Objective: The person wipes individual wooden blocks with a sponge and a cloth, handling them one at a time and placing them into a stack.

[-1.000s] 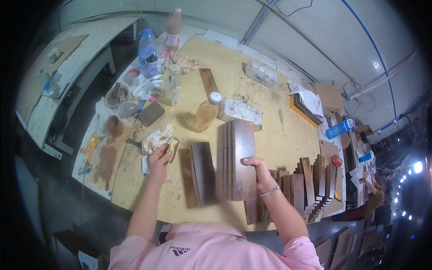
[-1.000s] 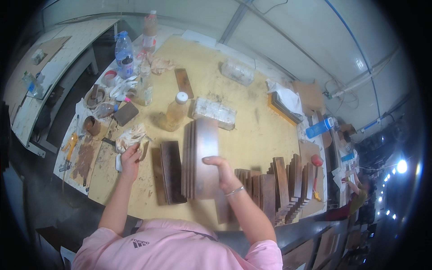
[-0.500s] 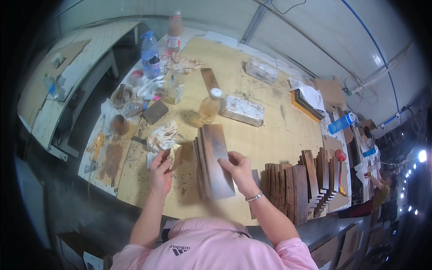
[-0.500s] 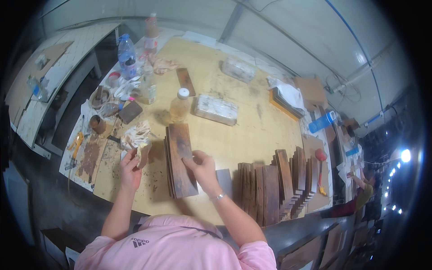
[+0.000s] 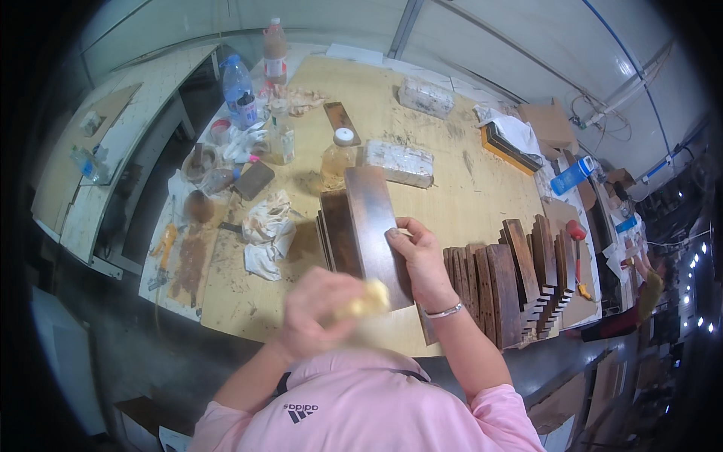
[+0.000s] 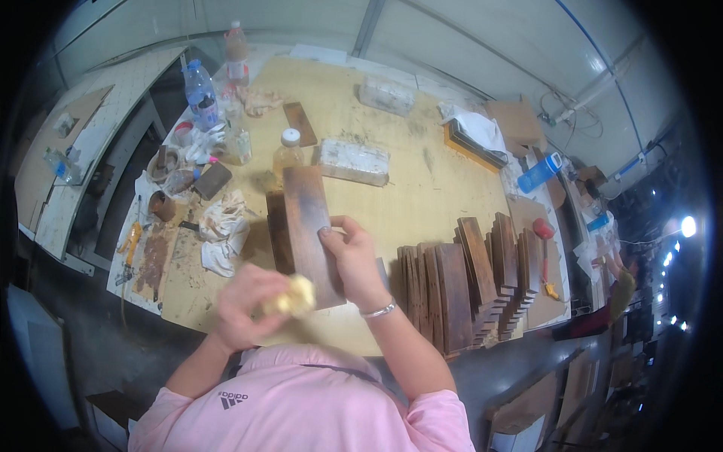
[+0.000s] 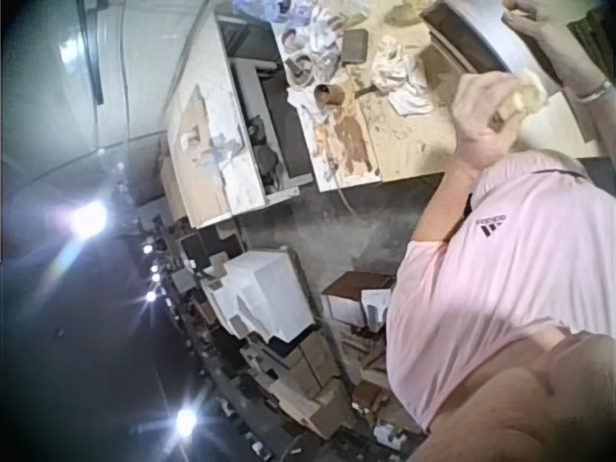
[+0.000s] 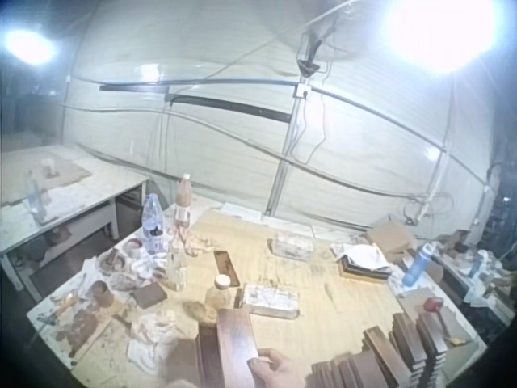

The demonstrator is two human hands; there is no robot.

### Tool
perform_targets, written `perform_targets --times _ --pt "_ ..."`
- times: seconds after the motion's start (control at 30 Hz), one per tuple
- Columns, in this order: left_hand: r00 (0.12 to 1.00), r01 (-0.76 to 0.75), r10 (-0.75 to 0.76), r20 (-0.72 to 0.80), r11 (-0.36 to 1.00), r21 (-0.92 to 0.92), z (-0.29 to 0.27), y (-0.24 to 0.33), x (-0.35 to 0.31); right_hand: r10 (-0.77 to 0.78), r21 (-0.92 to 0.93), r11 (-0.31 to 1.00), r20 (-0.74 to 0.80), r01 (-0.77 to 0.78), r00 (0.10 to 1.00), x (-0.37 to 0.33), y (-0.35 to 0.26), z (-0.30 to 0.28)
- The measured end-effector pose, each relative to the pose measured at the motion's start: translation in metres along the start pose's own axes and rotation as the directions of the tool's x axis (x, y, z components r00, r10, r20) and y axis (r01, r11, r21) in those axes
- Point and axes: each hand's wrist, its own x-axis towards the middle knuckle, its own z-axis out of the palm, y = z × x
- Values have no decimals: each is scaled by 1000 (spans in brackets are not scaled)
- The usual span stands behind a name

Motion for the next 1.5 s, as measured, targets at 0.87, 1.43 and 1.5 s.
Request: perform_targets --times 0.87,1.43,1.5 --pt "920 314 -210 -332 902 298 -29 -24 31 -387 -507 731 245 457 889 -73 37 -23" --pt "917 338 -157 -368 796 502 -26 -40 27 -49 -159 985 133 70 990 -66 32 -26" --pt "701 439 -585 -408 805 -400 -29 -32 26 -4 8 1000 147 3 989 -64 36 -27"
